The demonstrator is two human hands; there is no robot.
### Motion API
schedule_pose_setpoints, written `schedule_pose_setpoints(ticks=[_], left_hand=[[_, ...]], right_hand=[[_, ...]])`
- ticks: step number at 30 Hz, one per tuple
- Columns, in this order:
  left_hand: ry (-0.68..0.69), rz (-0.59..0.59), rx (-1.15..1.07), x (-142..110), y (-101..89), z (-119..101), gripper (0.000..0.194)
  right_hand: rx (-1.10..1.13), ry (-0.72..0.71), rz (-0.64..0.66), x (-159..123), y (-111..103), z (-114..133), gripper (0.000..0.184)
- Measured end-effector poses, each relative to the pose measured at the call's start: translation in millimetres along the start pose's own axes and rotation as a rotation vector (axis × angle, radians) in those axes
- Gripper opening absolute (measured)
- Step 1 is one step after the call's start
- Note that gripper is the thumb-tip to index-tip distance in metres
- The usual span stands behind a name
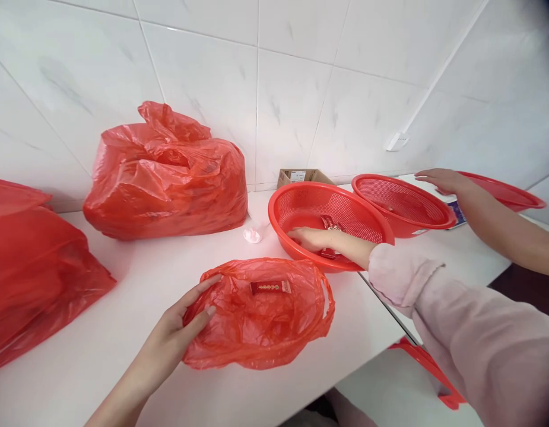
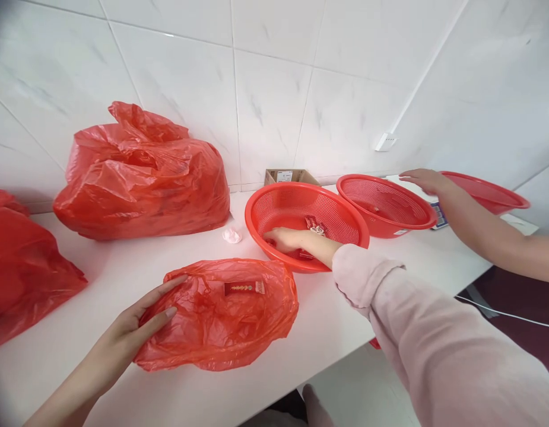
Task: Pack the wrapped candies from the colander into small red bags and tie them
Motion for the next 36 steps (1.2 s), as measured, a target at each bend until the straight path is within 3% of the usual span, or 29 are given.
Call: schedule_pose_setpoints(ticks=[3,6,9,11,13,15,17,19,21,23,26,28,30,33,36], left_hand=[[-0.007,-0.018,0.005,0.2,-1.5,1.0,0.065],[-0.01,-0.013,-0.054,-0.5,-1.6,0.3,0.065],[-0.053,0.051,-0.232,-3.6,0.6,-1.6,0.067],[-0.105,0.118,-0.395,-7.2,3.1,-3.3,0.07],[-0.144,0.169,-0.519,-10.6,4.9,-5.1,0.073],[-0.15,0.195,-0.574,-12.5,5.8,-6.7,0.074],[-0.14,0.212,-0.589,-12.8,6.7,-7.2,0.073],[-0.13,0.214,-0.589,-12.3,7.0,-6.7,0.071],[-0.124,0.209,-0.579,-11.7,6.5,-6.1,0.069],[-0.12,0.201,-0.561,-11.1,5.8,-5.9,0.068],[-0.108,0.205,-0.537,-10.1,6.1,-6.5,0.067],[-0.107,0.213,-0.535,-9.4,7.2,-6.4,0.067],[-0.116,0.209,-0.536,-8.9,7.5,-5.6,0.069],[-0.129,0.19,-0.527,-8.9,6.2,-4.3,0.074],[-0.131,0.191,-0.539,-10.1,5.5,-4.4,0.076]], right_hand=[[0.124,-0.032,0.031,3.6,-4.3,5.2,0.008],[0.268,-0.097,0.014,2.3,-25.7,16.3,0.018],[0.422,-0.198,-0.016,-16.0,-44.6,40.0,0.029],[0.563,-0.289,0.01,-36.7,-42.2,64.2,0.029],[0.656,-0.341,0.091,-57.3,-25.6,89.2,0.026],[0.582,-0.329,0.136,-70.7,-6.0,106.7,0.025],[0.407,-0.292,0.053,-74.1,-0.4,112.1,0.026],[0.299,-0.229,-0.098,-70.9,-12.0,105.0,0.026],[0.329,-0.122,-0.171,-66.7,-26.7,88.7,0.022],[0.447,-0.037,-0.137,-66.3,-31.4,75.4,0.021],[0.59,-0.09,0.077,-77.1,-9.0,86.2,0.025],[0.525,-0.149,0.144,-87.7,10.8,104.2,0.031],[0.362,-0.164,0.067,-92.5,18.2,117.4,0.037],[0.175,-0.168,-0.137,-85.7,-0.7,116.6,0.035],[-0.111,-0.008,-0.264,-69.1,-31.5,76.5,0.029]])
Point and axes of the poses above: each hand's wrist, its own x-axis towards the middle knuckle, its own y-axis out of the palm, z = x × y, the point moved 6 cm from there along x, towards the middle knuckle, and after that the axes turned 2 degrees about -y, right-handed, at the moved point
